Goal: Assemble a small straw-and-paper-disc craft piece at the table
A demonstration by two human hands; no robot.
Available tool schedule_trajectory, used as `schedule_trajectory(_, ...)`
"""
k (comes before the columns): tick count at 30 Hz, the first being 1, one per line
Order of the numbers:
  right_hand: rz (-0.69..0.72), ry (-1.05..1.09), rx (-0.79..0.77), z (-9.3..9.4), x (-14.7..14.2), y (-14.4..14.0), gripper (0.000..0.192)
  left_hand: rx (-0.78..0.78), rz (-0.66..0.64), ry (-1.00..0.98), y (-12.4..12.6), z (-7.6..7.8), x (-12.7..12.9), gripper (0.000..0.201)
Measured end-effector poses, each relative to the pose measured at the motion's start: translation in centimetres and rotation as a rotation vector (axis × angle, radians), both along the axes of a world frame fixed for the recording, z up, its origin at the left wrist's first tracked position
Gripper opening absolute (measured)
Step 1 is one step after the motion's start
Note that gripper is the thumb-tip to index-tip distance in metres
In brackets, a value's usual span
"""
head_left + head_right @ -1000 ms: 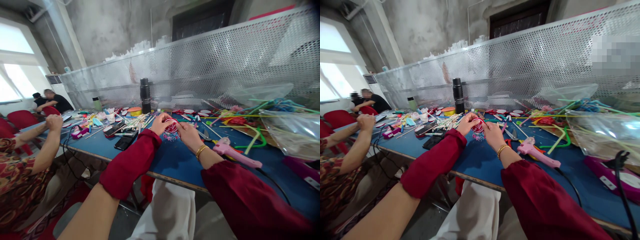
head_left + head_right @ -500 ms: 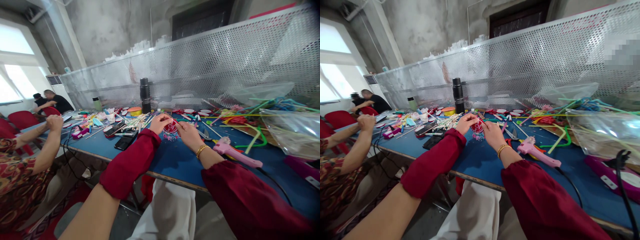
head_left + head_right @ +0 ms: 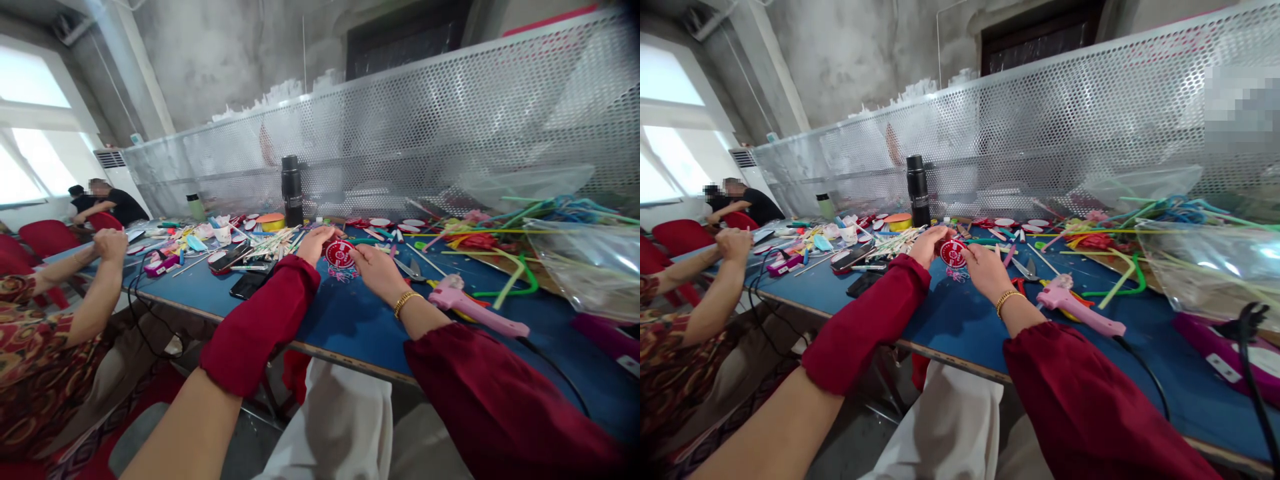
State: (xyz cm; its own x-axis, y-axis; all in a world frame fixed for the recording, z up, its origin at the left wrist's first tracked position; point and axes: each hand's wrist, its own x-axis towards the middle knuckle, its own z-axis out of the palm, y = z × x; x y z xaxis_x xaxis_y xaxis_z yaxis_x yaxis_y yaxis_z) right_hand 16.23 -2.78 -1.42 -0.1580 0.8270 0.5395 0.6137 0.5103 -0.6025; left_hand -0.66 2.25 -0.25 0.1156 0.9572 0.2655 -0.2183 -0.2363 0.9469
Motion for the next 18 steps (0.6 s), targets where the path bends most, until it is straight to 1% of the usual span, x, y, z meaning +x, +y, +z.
schedule_trajectory(2, -0.025, 0.018, 0.0, 0.1, 0.1, -0.1, 0.037, 0.001, -0.01, 0.018, 0.0, 0.1, 0.0, 0.028)
schedule_trajectory(4, -0.055, 0.084, -0.003, 0.1, 0.2, -0.1, 0.031, -0.01, -0.002, 0.052, 0.0, 0.0, 0.0, 0.029)
schedule_trajectory(6, -0.065, 0.217, -0.013, -0.1, 0.3, 0.1, 0.019, -0.027, -0.016, 0.088, 0.0, 0.0, 0.0, 0.029)
schedule_trajectory(7, -0.065, 0.292, -0.013, -0.2, 0.4, 0.3, 0.02, -0.039, -0.047, 0.098, -0.1, -0.1, 0.0, 0.029)
schedule_trajectory(9, -0.063, 0.401, 0.008, -0.6, 0.6, 0.7, 0.03, -0.052, -0.14, 0.1, -0.1, -0.2, 0.0, 0.029)
schedule_trajectory(12, -0.084, 0.437, 0.057, -1.2, 0.8, 1.4, 0.035, -0.014, -0.217, 0.094, -0.2, -0.4, 0.1, 0.038)
schedule_trajectory(14, -0.07, 0.45, 0.054, -1.3, 0.9, 1.6, 0.037, 0.02, -0.227, 0.115, -0.3, -0.5, 0.1, 0.044)
schedule_trajectory(16, -0.052, 0.467, 0.041, -1.4, 1.0, 1.7, 0.044, 0.039, -0.218, 0.159, -0.3, -0.4, 0.1, 0.043)
schedule_trajectory(18, -0.085, 0.488, 0.052, -1.4, 1.0, 1.7, 0.052, 0.103, -0.201, 0.225, -0.4, -0.3, 0.1, 0.044)
